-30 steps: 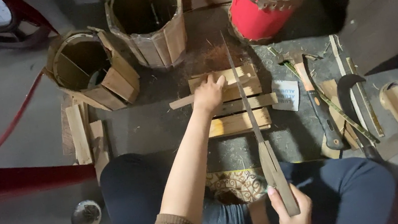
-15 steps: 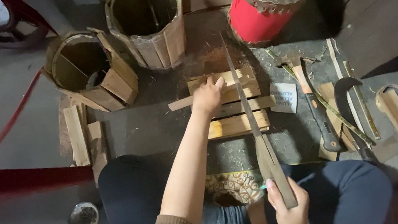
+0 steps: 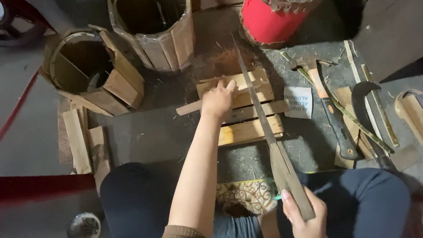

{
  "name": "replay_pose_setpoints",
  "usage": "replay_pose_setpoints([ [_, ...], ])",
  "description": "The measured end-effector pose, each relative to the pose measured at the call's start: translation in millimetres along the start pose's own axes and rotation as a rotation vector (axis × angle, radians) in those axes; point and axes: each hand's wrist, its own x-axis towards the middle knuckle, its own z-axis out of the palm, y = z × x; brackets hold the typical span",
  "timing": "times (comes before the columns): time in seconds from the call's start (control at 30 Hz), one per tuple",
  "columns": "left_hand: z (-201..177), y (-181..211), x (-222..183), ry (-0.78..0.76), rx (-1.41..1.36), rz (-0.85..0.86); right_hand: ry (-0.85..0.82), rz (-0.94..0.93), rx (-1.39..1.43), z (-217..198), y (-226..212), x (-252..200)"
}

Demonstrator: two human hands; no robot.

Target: Assembling wooden strips into a frame and sawing them to the correct length for instrument repair.

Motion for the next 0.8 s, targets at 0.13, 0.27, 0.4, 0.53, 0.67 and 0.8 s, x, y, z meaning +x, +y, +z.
replay_pose_setpoints([
  [0.13,-15,3,-10,0.041,0.010,0.021,0.013,-0.017,-0.050,-4,9,-1],
  [0.27,-23,3,-10,-0.001,-0.010,0.034,-0.003,-0.081,0.003,2,0,5],
  [0.4,-11,0,-5,0.027,-0.015,0.016,0.028,0.007,-0.033,-1,15,-1],
  [0.53,-15,1,-5,0.026,-0.044,0.011,0.003,-0.046,-0.044,1,-1,4],
  [0.67,-25,3,-9,-0.026,-0.009,0.025,0.017,-0.076,-0.075,5,-3,4],
  [0.8,-36,5,-13,-0.011,0.010,0.035,0.024,-0.003,-0.015,4,-1,2],
])
